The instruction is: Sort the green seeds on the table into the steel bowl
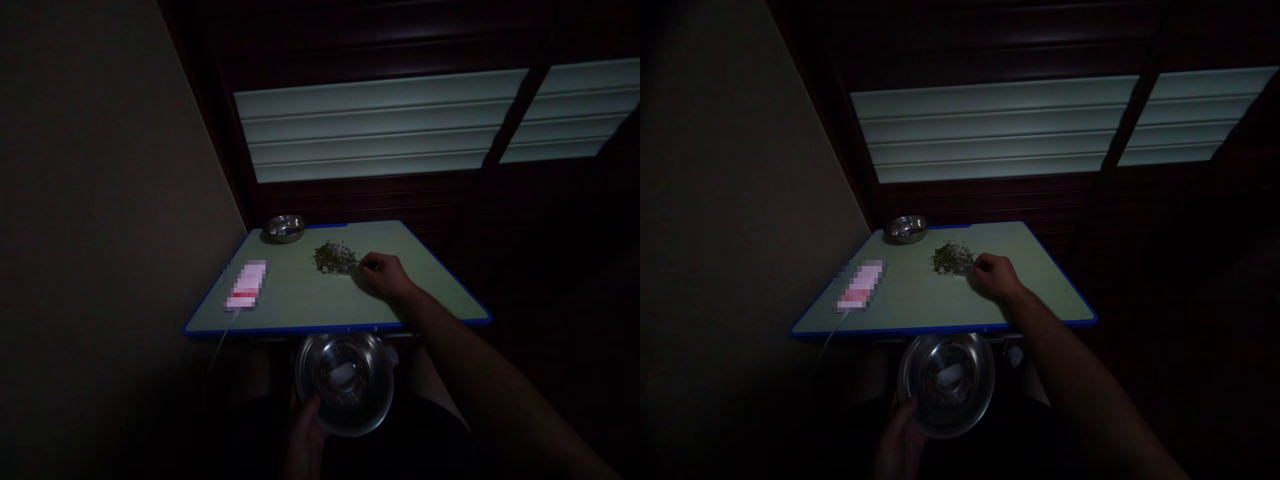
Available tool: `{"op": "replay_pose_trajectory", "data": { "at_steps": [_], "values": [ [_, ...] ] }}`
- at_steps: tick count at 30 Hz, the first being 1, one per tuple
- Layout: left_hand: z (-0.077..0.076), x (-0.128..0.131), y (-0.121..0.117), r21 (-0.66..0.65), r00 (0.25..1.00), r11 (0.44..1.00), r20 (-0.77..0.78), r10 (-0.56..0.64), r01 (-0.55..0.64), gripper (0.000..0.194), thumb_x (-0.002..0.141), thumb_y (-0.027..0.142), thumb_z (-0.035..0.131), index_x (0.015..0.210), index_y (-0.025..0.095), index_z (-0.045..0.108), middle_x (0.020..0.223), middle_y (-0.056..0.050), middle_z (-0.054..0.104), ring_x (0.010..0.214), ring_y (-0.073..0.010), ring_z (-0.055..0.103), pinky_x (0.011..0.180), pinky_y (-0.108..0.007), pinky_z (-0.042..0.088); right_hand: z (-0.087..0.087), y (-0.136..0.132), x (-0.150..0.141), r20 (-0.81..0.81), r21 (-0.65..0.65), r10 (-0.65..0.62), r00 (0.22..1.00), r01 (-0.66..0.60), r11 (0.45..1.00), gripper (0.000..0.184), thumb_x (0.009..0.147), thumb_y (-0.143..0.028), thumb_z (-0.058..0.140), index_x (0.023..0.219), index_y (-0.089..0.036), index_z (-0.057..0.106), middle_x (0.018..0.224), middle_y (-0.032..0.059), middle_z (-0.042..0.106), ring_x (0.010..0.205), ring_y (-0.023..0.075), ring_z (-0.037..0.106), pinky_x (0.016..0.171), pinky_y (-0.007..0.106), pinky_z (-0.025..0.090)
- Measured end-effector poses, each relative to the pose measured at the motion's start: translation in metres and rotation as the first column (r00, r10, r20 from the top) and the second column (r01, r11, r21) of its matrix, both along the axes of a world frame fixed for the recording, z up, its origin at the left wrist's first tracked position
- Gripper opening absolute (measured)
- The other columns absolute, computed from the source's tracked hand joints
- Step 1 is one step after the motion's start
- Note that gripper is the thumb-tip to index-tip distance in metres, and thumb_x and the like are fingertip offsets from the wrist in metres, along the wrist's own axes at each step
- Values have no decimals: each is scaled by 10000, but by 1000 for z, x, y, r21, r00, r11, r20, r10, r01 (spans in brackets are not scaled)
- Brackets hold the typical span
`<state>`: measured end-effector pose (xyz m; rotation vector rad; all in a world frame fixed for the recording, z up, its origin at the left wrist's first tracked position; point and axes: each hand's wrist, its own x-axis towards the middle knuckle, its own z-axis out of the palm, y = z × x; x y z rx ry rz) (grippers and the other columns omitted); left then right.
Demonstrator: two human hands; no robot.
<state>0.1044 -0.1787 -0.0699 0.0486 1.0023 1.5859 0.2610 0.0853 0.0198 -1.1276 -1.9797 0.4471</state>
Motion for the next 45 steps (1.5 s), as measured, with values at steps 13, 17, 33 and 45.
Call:
{"op": "replay_pose_trajectory", "data": {
  "at_steps": [13,17,33,45],
  "values": [
    [-4,0,-1,-11,1000,1000,-14,2,-2,763,659,248,780,1378,302,530,1323,-77,668,1223,-342,593,1026,-480,470,0,-2,-1,-15,-20,41,999,-41,999,120,720,-238,606,728,-168,702,675,21,694,617,137,581,621,253,428],
    [-4,1,-2,21,1000,1000,-21,6,-5,742,677,219,752,1377,315,527,1331,-62,664,1231,-330,587,1013,-464,481,0,-2,-1,-24,-25,43,999,-44,999,121,717,-245,597,714,-171,693,654,21,681,605,140,572,604,257,423],
    [-9,2,-1,20,1000,1000,-23,22,-21,733,697,275,745,1389,328,509,1316,-61,673,1221,-327,594,1023,-473,465,-1,0,-1,-35,-35,15,999,-16,999,119,689,-245,585,692,-167,674,640,14,669,609,144,573,608,253,418],
    [-16,0,1,6,999,1000,-26,21,-21,744,706,327,753,1404,324,495,1310,-73,674,1211,-328,599,1024,-471,460,-1,-1,-3,-39,-49,33,999,-35,998,126,694,-248,591,700,-163,683,653,16,678,615,142,579,613,250,418]
  ]
}}
